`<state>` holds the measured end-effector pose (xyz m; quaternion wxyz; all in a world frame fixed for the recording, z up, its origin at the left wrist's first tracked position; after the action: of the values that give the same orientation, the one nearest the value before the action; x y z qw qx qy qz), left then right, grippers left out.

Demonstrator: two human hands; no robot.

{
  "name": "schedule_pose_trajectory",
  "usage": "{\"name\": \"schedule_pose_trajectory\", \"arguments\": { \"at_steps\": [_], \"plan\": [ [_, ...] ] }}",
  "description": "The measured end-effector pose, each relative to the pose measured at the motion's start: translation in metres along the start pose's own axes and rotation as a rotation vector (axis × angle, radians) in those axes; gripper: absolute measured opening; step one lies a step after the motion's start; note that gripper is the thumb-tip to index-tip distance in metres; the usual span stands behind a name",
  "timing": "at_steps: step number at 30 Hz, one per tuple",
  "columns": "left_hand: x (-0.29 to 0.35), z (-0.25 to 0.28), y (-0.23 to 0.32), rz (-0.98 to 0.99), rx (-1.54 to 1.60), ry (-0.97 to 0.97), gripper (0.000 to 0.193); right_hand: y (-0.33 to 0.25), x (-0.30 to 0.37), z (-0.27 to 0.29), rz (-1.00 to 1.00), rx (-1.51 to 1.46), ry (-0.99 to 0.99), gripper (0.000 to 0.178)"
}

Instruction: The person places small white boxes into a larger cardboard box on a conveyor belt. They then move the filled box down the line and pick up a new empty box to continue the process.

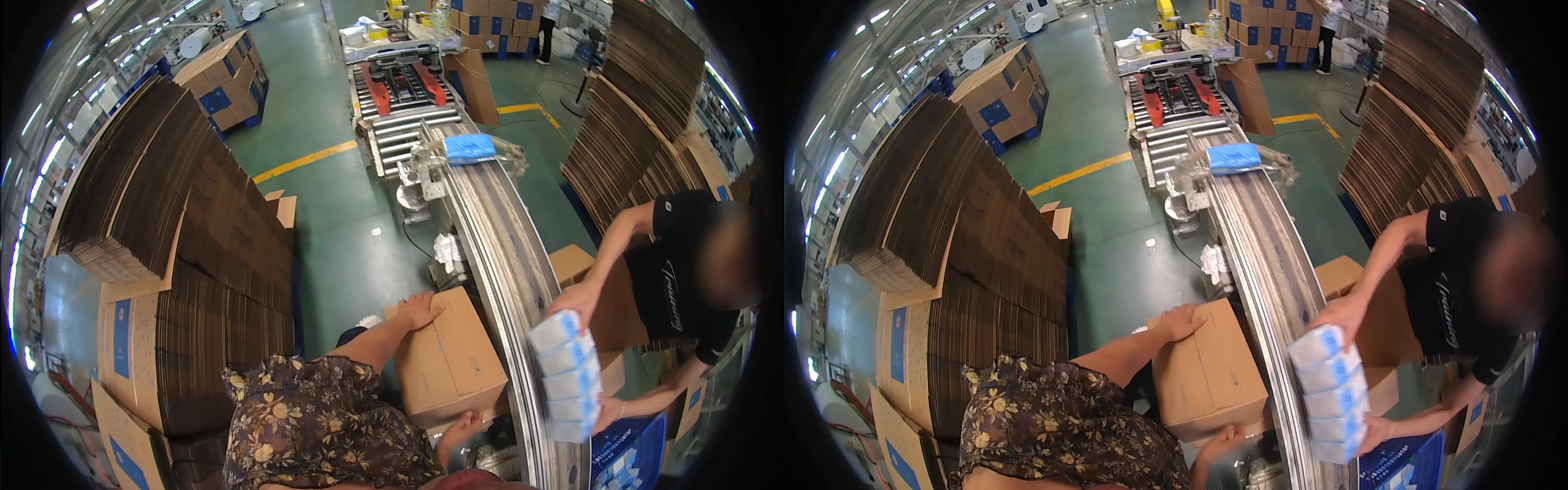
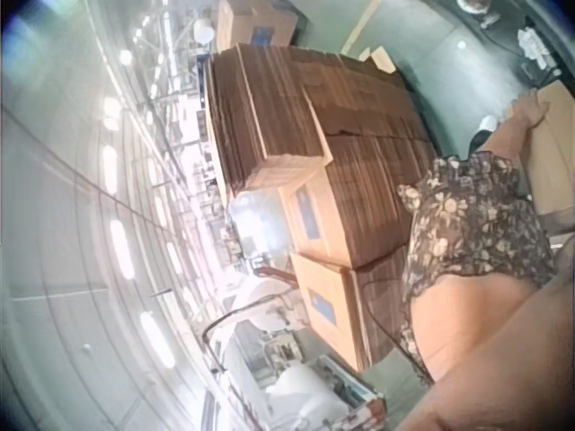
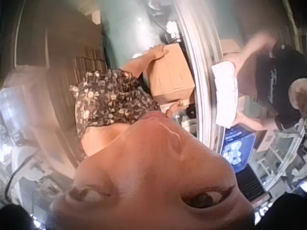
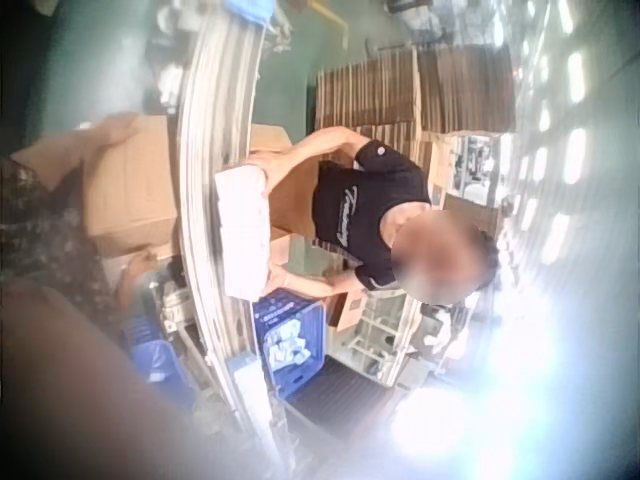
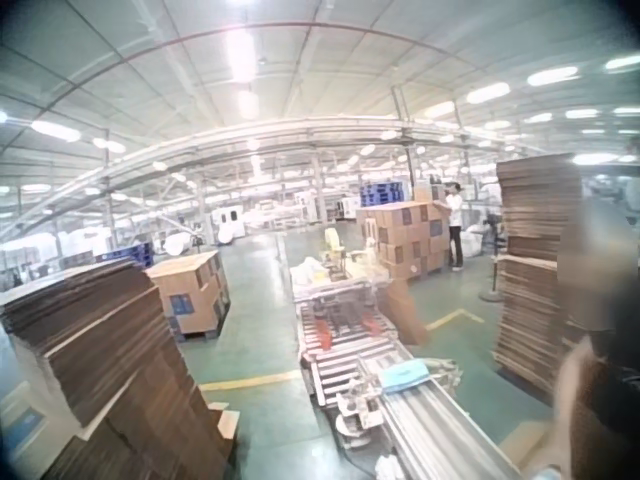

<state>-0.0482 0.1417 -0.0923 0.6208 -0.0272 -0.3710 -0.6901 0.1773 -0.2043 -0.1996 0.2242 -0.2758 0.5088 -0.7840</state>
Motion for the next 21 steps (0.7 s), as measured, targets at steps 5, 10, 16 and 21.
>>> {"name": "schedule_pose_trajectory", "arguments": {
  "at_steps": [5,10,16,21],
  "plan": [
    [-0.068,0.012,0.008,-0.148,0.074,-0.092,0.076,0.015,-0.015,-0.060,-0.804,-0.872,-0.051,0.073],
    [-0.093,0.041,-0.132,0.080,0.433,-0.134,0.084,-0.054,-0.071,-0.188,-0.846,-0.295,-0.065,0.074],
    [-0.092,0.188,-0.296,0.465,0.490,-0.008,0.090,-0.141,-0.074,-0.368,-0.824,-0.162,-0.262,0.075],
    [-0.096,0.329,-0.437,0.715,0.503,0.440,0.086,-0.247,-0.078,-0.549,-0.904,-0.289,-0.762,0.077]
  ]
}}
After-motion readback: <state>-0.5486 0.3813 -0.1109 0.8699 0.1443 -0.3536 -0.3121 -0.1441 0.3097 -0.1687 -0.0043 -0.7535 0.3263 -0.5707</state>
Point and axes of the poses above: each hand's wrist, its own x-axis away from the middle knuckle, its own z-axis out of the back of the hand, y = z × x, the point moved 3 cm from there along -x, towards the middle knuckle, and after that the axes turned 6 degrees about -z, right-handed, at the moved point
